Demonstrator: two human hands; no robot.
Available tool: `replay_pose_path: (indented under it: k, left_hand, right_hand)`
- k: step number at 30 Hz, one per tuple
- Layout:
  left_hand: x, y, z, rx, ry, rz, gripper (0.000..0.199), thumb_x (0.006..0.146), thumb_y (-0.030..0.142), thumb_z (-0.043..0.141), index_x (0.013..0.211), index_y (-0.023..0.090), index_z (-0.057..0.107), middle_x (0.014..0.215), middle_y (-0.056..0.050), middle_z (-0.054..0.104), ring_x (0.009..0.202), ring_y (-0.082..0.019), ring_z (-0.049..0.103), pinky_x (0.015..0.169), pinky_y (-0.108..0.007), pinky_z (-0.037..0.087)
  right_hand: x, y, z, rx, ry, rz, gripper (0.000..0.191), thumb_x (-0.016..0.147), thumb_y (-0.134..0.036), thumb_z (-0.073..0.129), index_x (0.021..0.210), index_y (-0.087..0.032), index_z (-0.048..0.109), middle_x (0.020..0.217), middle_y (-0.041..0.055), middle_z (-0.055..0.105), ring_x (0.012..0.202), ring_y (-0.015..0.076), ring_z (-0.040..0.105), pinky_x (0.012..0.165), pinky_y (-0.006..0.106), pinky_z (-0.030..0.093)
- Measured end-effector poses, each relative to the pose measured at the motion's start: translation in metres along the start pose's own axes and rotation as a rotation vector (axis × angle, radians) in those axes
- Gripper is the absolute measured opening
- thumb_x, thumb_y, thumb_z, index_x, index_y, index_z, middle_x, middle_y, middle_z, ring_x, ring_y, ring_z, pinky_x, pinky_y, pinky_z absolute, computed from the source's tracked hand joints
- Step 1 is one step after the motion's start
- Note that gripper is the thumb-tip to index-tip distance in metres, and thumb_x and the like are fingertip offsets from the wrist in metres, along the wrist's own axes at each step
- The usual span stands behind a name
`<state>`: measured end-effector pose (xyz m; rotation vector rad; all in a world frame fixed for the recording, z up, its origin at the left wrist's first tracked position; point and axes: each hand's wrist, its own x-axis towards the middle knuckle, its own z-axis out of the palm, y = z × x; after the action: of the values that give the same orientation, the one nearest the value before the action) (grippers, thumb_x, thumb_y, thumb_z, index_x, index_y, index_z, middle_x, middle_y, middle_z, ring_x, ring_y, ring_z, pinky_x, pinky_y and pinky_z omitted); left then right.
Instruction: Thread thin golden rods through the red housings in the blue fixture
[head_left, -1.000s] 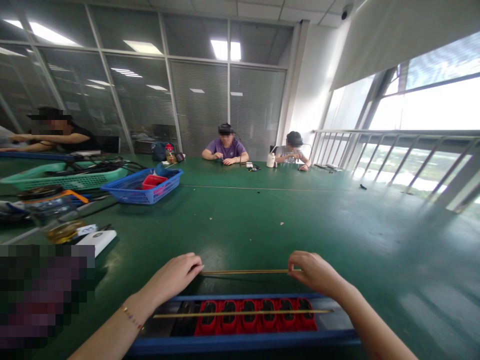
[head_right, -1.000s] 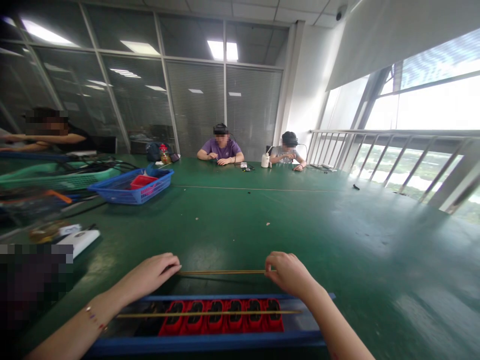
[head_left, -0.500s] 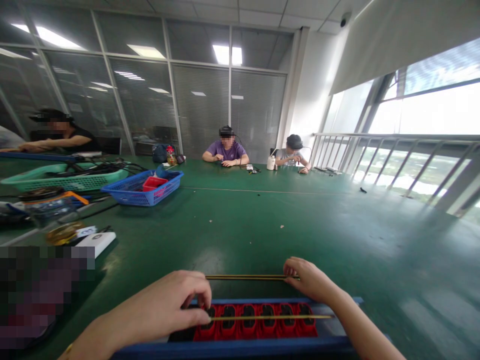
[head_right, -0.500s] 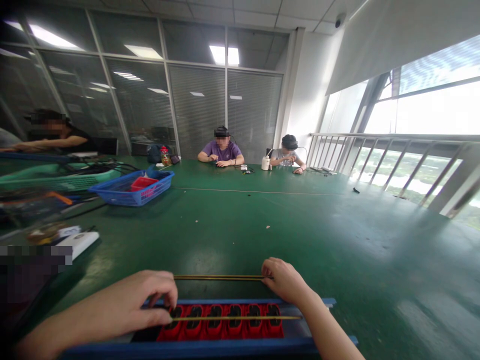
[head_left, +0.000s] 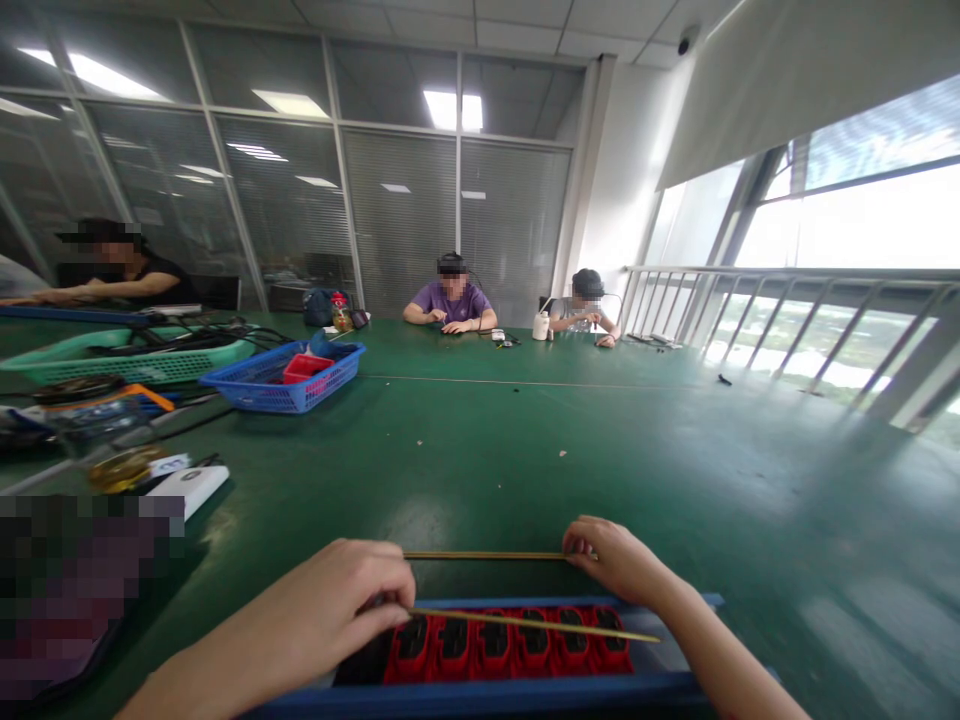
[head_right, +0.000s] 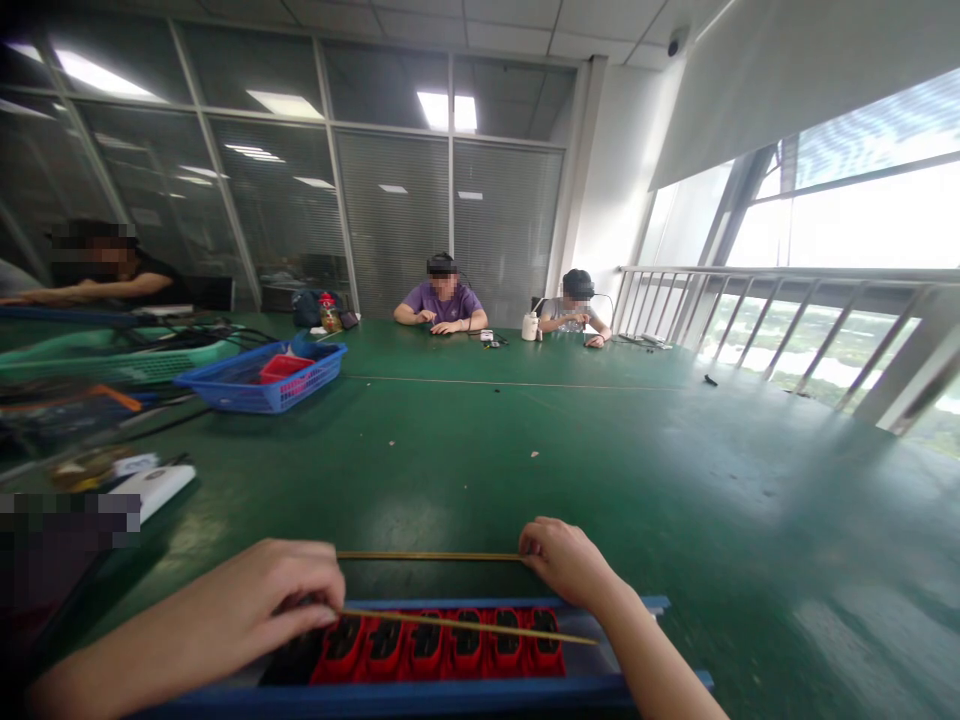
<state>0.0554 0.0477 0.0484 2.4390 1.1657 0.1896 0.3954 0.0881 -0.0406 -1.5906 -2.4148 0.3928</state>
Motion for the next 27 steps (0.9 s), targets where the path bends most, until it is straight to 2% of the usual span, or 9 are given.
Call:
replay_pose_path:
  k: [3,6,10,12,15,18,22,27]
  left_hand:
    - [0.005,-0.007,-0.009,-0.015,0.068,-0.039,0.021,0.080,0.032,0.044,0.075,0.024,0.062,0.077,0.002,0.060,0.070,-0.011,0.054,0.062,-0.019,0.034]
    - [0.014,-0.024,-0.009,-0.021,0.102,-0.077,0.021,0.079,0.035,0.046,0.075,0.023,0.063,0.078,0.001,0.059,0.069,-0.012,0.054,0.063,-0.021,0.035]
    - [0.026,-0.048,0.006,-0.007,0.084,-0.108,0.022,0.077,0.035,0.046,0.071,0.022,0.064,0.077,0.000,0.059,0.069,-0.013,0.054,0.063,-0.022,0.035]
    - [0.032,-0.057,0.017,0.019,0.084,-0.121,0.021,0.076,0.034,0.047,0.070,0.022,0.064,0.076,0.000,0.059,0.070,-0.014,0.055,0.063,-0.022,0.035]
    - [0.040,-0.064,0.034,0.051,0.097,-0.127,0.018,0.076,0.030,0.049,0.071,0.022,0.064,0.076,0.000,0.060,0.071,-0.014,0.055,0.064,-0.022,0.035]
    - [0.046,-0.068,0.047,0.063,0.107,-0.135,0.013,0.075,0.027,0.050,0.075,0.023,0.063,0.076,0.001,0.060,0.070,-0.013,0.055,0.064,-0.022,0.036]
    - [0.049,-0.070,0.053,0.059,0.122,-0.142,0.012,0.075,0.023,0.049,0.079,0.022,0.061,0.078,0.000,0.060,0.071,-0.014,0.055,0.065,-0.023,0.037]
    - [0.042,-0.076,0.047,0.136,0.170,-0.149,0.013,0.072,0.022,0.052,0.083,0.024,0.060,0.089,-0.001,0.058,0.085,-0.017,0.054,0.075,-0.026,0.038]
  right_hand:
    - [0.001,0.000,-0.001,0.011,-0.001,-0.002,0.016,0.076,-0.020,0.049,0.082,-0.021,0.063,0.081,0.0019,0.061,0.075,0.0143,0.056,0.066,0.022,0.041]
    - [0.002,0.002,-0.003,0.056,-0.006,0.007,0.017,0.078,-0.021,0.047,0.082,-0.020,0.063,0.080,0.0027,0.063,0.073,0.0146,0.057,0.066,0.023,0.042]
    - [0.002,0.004,-0.009,0.159,0.013,0.068,0.029,0.088,-0.029,0.032,0.101,-0.020,0.057,0.076,0.0025,0.064,0.071,0.0145,0.059,0.065,0.024,0.042]
    - [0.000,0.003,-0.011,0.182,0.006,0.078,0.033,0.089,-0.034,0.029,0.103,-0.020,0.055,0.074,0.0023,0.064,0.069,0.0143,0.059,0.064,0.024,0.042]
    - [-0.002,-0.001,-0.012,0.122,-0.014,0.026,0.032,0.082,-0.044,0.043,0.098,-0.020,0.058,0.081,0.0034,0.063,0.072,0.0155,0.057,0.065,0.024,0.042]
    - [-0.003,-0.004,-0.009,0.025,-0.027,-0.033,0.025,0.072,-0.036,0.057,0.092,-0.021,0.062,0.085,0.0033,0.062,0.077,0.0165,0.056,0.067,0.023,0.041]
    - [-0.002,-0.009,-0.008,-0.066,-0.034,-0.048,0.020,0.075,-0.020,0.048,0.087,-0.022,0.064,0.083,0.0023,0.063,0.076,0.0148,0.057,0.068,0.022,0.040]
    - [-0.002,-0.015,-0.009,-0.171,-0.037,-0.057,0.024,0.075,-0.014,0.043,0.085,-0.023,0.063,0.084,0.0016,0.065,0.076,0.0151,0.059,0.069,0.022,0.038]
